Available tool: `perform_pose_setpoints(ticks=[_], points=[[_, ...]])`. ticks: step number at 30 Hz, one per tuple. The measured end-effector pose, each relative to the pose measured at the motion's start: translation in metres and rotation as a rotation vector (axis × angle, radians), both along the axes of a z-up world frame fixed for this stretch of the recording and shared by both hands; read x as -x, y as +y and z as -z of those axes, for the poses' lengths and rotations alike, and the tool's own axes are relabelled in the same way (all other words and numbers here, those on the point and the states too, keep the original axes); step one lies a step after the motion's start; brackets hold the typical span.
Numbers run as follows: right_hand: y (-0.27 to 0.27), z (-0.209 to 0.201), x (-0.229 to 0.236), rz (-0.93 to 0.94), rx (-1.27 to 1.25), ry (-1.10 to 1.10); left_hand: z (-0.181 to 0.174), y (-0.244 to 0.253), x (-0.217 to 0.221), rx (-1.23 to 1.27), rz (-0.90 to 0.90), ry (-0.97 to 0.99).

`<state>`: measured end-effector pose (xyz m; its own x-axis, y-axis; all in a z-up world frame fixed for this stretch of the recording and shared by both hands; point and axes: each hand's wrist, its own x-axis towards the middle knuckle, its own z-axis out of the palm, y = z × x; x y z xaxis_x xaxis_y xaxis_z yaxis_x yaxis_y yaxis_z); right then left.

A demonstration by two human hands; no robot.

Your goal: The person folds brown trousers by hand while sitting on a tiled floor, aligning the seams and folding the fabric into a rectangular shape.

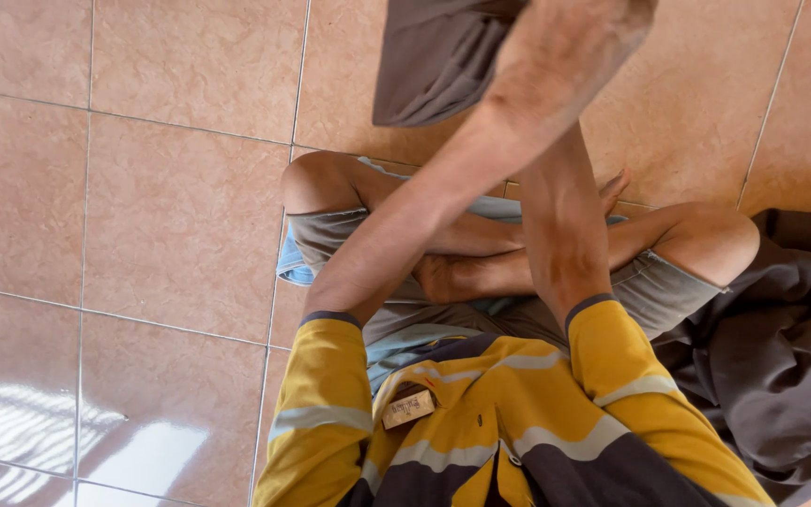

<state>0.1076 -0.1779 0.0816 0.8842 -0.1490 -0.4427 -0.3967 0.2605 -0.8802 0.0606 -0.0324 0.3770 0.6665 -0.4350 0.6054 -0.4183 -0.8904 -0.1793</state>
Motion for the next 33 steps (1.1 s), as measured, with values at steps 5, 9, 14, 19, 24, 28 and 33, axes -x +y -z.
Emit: perform_pose_setpoints(ticks=[5,9,14,19,24,28,33], points=[[-0.026,0.030,0.016,0.147,-0.221,0.085,0.122,-0.044,0.006,0.138,-0.072,-0.098],[-0.126,0.086,0.069,0.286,-0.390,0.155,0.271,-0.021,0.042,0.145,-0.102,0.549],[-0.041,0.070,0.059,0.283,0.222,0.332,0.332,0.033,0.067,0.299,0.076,1.299],[0.012,0.036,0.086,-0.218,0.966,0.033,0.288,0.055,0.072,0.815,0.123,1.329],[-0.026,0.060,0.029,-0.014,1.109,-0.187,0.358,0.018,0.072,0.883,0.169,1.397],[-0.059,0.062,0.020,-0.037,1.027,-0.007,0.359,0.027,0.048,1.053,0.135,1.012],[-0.047,0.071,0.038,0.038,1.031,-0.045,0.375,0.146,0.005,0.896,-0.264,0.431]])
